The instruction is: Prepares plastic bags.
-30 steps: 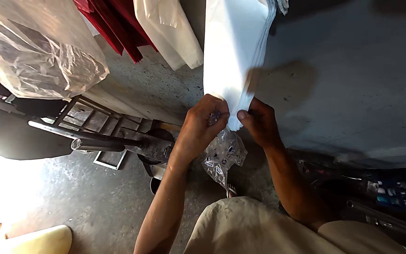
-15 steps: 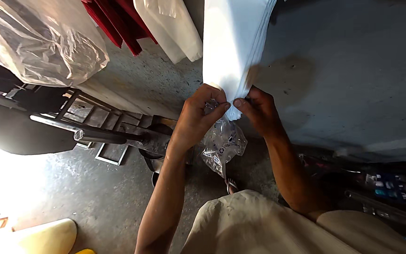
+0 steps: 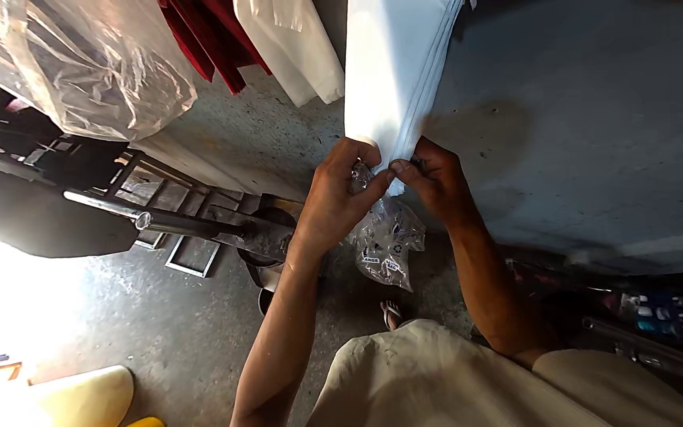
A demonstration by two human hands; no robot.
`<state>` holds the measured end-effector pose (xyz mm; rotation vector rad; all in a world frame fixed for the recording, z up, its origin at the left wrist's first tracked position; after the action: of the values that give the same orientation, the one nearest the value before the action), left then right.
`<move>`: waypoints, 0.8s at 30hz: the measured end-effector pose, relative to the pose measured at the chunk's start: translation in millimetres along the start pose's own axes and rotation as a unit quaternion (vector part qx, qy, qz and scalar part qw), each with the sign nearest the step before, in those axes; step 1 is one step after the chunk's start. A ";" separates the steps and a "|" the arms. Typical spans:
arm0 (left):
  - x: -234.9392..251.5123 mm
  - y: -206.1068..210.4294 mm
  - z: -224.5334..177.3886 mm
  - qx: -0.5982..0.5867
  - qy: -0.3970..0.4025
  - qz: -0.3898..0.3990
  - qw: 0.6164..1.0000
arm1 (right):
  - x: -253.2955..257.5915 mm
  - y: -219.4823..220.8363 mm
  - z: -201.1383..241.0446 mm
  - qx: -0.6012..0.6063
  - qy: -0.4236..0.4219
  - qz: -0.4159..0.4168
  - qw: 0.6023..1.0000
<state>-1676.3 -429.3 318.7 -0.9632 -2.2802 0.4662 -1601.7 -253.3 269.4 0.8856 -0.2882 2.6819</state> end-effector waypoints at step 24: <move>12.0 -9.1 -18.9 0.110 -0.038 0.022 0.993 | -1.6 2.3 1.3 -0.020 -0.009 -0.016 1.000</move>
<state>-1675.2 -425.0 342.5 -0.8999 -2.2203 0.7670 -1600.5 -256.2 269.3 0.8955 -0.3288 2.6300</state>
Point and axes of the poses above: each hand's wrist, its own x-axis towards the middle knuckle, its own y-axis out of the palm, z = x × y, the point moved 1 cm from there along x, towards the middle knuckle
